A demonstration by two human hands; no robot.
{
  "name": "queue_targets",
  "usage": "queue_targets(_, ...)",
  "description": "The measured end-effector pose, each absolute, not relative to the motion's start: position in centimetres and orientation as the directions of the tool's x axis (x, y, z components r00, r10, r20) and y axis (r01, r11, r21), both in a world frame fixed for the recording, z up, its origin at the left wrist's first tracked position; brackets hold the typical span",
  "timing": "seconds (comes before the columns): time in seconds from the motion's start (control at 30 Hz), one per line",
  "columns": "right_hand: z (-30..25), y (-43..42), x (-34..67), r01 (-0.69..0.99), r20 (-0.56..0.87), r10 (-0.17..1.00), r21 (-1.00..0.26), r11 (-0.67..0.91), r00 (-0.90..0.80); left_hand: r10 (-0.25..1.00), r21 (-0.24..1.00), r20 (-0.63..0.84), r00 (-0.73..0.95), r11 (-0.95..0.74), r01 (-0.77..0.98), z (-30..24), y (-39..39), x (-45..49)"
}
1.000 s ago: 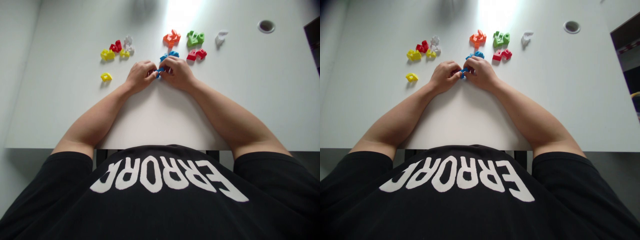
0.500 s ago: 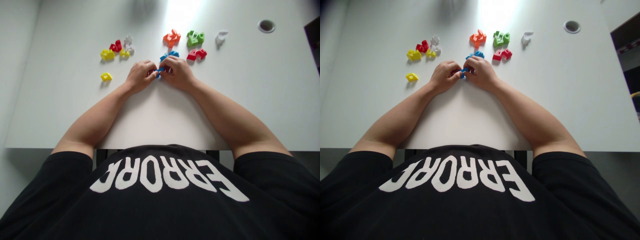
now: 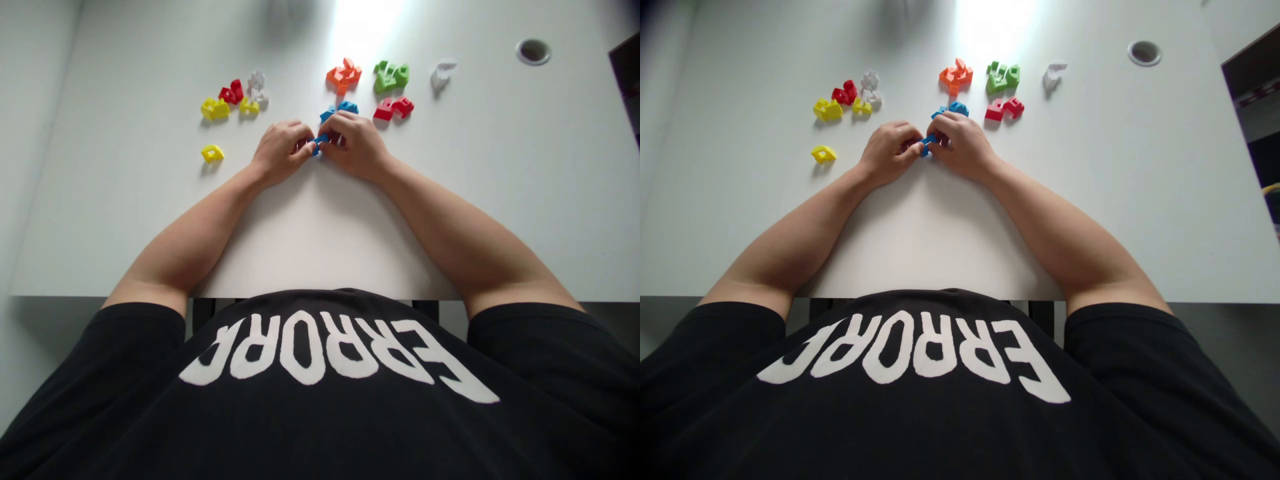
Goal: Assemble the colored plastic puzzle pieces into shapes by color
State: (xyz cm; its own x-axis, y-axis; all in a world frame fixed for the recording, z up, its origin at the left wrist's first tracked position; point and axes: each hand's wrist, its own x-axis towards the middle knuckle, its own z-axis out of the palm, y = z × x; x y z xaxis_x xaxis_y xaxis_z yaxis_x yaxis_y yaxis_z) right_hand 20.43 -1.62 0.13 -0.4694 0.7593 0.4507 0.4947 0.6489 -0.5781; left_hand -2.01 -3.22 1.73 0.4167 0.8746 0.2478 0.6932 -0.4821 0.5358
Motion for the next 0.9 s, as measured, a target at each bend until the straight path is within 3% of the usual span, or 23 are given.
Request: queue_targets(0.9, 1.3, -2.3, 20.4, 0.500, 0.325, 0.819, -0.667, 0.553, -0.473, 0.867, 0.518, 0.259, 0.425, -0.496, 0.696, 1.7, -3.2, -2.1)
